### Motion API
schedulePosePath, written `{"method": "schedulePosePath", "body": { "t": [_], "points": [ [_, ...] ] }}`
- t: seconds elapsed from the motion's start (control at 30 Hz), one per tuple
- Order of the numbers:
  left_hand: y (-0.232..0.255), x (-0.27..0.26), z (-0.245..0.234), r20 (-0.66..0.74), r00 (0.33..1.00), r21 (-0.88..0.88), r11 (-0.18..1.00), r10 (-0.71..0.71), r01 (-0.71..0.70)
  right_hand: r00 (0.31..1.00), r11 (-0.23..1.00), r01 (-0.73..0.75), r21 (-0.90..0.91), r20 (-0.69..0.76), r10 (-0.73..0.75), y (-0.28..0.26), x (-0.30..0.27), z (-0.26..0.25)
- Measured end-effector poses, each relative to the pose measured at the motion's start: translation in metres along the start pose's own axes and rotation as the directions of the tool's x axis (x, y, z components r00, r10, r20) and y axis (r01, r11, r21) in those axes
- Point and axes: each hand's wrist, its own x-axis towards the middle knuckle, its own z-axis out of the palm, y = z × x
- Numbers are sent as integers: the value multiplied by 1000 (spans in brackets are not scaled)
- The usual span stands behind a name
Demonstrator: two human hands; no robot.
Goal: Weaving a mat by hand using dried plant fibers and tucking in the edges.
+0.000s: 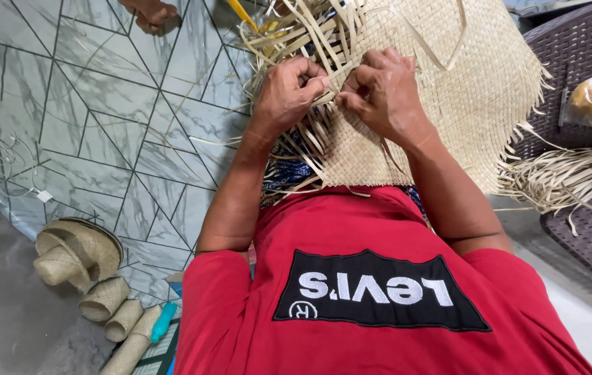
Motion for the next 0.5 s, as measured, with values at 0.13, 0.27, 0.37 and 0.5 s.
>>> {"method": "schedulePosePath", "body": {
  "t": [0.13,0.27,0.37,0.5],
  "points": [
    [-10,1,6,-15,999,-9,999,-31,31,995,1000,-9,-26,96,11,-3,-12,-7],
    [-14,1,7,-45,999,-68,998,-18,15,953,997,77,10,293,-77,7,-25,-35],
    [-15,0,7,-32,999,-268,963,-40,30,969,832,163,530,71,-236,16,-21,-70],
    [-8,-1,4,13,992,-270,955,-123,122,989,773,147,618,-67,-135,32,-13,-72]
  ]
}}
